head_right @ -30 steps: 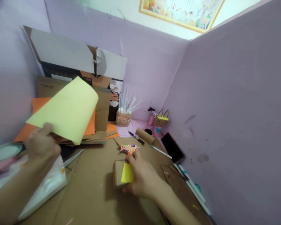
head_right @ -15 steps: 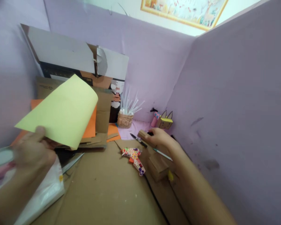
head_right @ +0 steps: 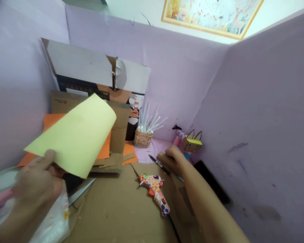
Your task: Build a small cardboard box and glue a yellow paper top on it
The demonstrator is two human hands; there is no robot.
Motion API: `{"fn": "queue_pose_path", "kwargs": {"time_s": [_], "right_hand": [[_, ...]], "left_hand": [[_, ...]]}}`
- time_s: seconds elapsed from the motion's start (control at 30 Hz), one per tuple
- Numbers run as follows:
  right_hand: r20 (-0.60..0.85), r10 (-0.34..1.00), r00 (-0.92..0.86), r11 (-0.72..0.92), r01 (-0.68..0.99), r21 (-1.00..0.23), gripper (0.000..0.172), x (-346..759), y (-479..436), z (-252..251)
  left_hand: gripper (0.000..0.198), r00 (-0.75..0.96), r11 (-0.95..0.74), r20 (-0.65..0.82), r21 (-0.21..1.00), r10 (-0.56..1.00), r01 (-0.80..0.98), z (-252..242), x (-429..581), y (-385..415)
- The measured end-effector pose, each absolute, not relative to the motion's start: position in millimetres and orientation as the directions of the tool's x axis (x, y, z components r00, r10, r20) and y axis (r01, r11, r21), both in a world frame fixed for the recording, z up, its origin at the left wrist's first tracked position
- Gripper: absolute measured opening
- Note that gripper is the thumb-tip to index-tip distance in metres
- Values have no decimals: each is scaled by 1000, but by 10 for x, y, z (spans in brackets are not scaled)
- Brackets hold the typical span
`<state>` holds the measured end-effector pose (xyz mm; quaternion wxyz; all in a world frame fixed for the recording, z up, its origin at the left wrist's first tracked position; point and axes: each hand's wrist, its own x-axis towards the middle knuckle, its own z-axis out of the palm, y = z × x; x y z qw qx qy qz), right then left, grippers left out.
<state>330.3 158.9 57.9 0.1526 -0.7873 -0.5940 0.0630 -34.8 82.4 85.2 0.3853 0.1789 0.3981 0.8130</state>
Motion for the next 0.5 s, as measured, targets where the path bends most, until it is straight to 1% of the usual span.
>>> {"fn": "queue_pose_path", "kwargs": {"time_s": [0.07,0.13,0.2,0.27,0.3,0.37,0.43,0.5], "right_hand": [[74,950,303,-264,908,-325,27,3174,1624,638],[88,954,286,-239,905,-351,29,2955,1661,699],[102,970,220,-162,901,-402,31,2688,1663,754],[122,982,144,-72,882,-465,41,2436,1599,805],[137,984,114,-32,868,-496,43,2332,1540,830],[148,988,46,45,827,-560,43,2177,1370,872],[126,991,-35,108,768,-631,45,2070,1151,892],[80,991,-106,130,659,-741,53,1982,905,874]], "left_hand": [[21,-650,-402,-13,777,759,-485,853,-354,825],[19,-652,-414,-2,771,758,-484,852,-361,823],[18,-654,-425,6,764,757,-486,848,-373,819],[16,-642,-428,11,754,767,-498,849,-392,820],[16,-629,-425,11,748,777,-511,856,-400,821],[15,-578,-398,-4,722,816,-566,888,-405,818],[11,-495,-340,-29,693,868,-636,948,-381,780],[5,-389,-258,-42,683,920,-683,1015,-316,679]]}}
